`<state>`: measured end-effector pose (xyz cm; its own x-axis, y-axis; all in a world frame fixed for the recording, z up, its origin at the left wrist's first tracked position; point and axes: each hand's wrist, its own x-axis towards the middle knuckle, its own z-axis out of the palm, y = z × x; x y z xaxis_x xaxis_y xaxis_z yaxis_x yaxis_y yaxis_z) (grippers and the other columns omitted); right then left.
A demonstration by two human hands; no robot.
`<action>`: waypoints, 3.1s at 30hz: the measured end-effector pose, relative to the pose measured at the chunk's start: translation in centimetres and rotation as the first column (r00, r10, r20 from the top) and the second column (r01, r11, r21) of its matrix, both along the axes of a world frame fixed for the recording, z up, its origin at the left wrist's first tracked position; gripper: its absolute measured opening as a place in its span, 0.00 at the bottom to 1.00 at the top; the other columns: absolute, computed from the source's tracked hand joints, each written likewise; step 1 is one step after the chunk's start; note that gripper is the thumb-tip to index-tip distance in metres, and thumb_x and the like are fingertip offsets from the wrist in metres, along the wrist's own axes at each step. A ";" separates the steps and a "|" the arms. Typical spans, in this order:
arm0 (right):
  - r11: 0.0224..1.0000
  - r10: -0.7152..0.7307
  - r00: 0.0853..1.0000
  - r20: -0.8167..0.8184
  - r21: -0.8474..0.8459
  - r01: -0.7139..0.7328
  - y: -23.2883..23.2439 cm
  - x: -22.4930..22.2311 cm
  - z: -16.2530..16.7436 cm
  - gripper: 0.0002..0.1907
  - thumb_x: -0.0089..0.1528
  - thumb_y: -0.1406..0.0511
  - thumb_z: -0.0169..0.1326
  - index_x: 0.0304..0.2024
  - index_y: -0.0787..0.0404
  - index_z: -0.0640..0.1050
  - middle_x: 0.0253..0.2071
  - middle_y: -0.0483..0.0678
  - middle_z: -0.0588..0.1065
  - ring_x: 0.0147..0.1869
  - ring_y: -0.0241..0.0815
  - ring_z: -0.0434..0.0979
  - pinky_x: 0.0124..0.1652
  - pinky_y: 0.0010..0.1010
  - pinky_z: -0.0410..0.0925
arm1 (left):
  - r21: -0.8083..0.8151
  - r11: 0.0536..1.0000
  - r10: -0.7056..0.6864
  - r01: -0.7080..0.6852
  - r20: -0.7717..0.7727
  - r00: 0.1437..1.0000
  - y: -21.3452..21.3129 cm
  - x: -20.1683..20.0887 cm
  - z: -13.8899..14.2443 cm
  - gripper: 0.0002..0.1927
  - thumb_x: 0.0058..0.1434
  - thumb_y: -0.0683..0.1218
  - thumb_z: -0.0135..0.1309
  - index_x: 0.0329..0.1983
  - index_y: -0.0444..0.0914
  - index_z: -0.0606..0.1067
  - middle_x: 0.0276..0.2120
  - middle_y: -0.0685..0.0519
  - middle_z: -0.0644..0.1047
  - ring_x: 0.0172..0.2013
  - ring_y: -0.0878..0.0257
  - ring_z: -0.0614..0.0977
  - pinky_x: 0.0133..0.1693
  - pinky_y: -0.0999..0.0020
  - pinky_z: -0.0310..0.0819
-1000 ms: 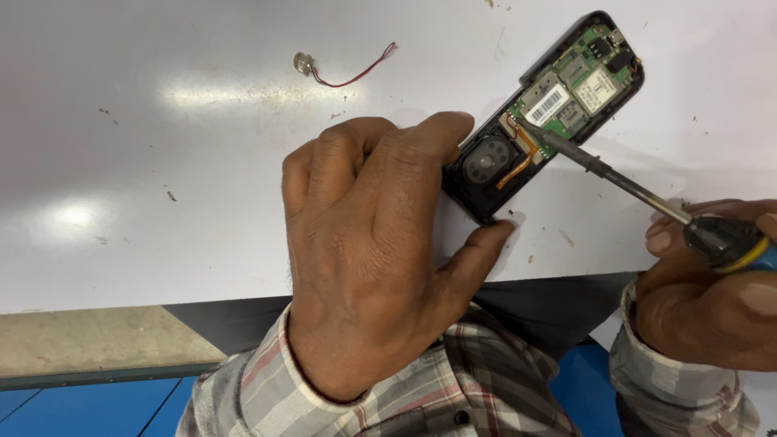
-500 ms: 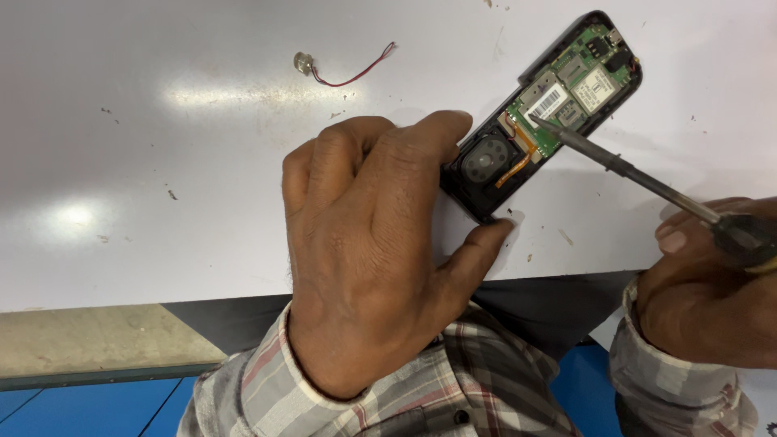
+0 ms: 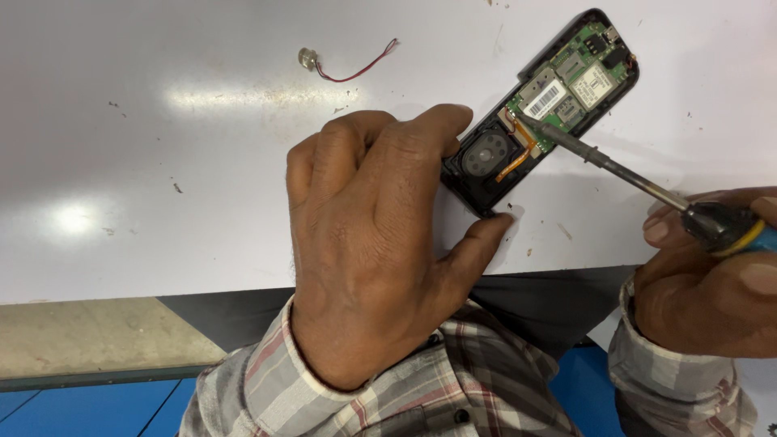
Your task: The person uses a screwdriver to loosen screws on a disassembled mobile phone, then uses a soldering iron to heat and remove a small component from the circuit board. The person continues to manipulate the board and components with both hands.
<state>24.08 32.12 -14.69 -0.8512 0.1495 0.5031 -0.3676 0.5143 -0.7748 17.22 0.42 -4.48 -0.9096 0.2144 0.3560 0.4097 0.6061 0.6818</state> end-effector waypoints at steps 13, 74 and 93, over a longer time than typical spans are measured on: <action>0.997 -0.007 1.000 -0.008 -0.071 0.006 0.4 0.6 -0.7 0.23 0.82 0.51 0.40 0.57 0.65 0.68 0.36 0.59 0.70 0.30 0.48 0.72 0.35 0.34 0.73 | 0.010 1.000 -0.005 0.005 -0.004 1.000 -0.1 0.1 0.0 0.38 0.53 0.49 0.75 0.61 0.35 0.68 0.45 0.50 0.77 0.51 0.53 0.75 0.55 0.52 0.61; 0.984 0.169 0.985 0.031 -0.065 -0.167 3.0 -8.9 5.4 0.18 0.82 0.56 0.39 0.54 0.66 0.68 0.37 0.55 0.72 0.32 0.42 0.73 0.35 0.27 0.72 | -0.058 0.995 0.074 -0.077 -0.047 0.996 1.7 0.5 -0.2 0.37 0.51 0.47 0.74 0.60 0.34 0.69 0.46 0.48 0.78 0.51 0.52 0.73 0.55 0.55 0.65; 0.954 0.183 0.981 -0.060 0.253 -0.163 0.1 -4.9 4.7 0.19 0.84 0.57 0.34 0.58 0.71 0.61 0.38 0.64 0.71 0.29 0.51 0.74 0.30 0.31 0.73 | 0.002 0.998 0.060 -0.060 -0.010 0.998 1.2 -0.4 0.2 0.37 0.49 0.46 0.74 0.59 0.34 0.69 0.45 0.50 0.78 0.49 0.53 0.73 0.51 0.56 0.62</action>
<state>19.14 32.22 -9.98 -0.8077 -0.1332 0.5744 -0.5243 0.6078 -0.5963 16.81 1.64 -4.25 -0.9169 0.1591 0.3660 0.3800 0.6283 0.6789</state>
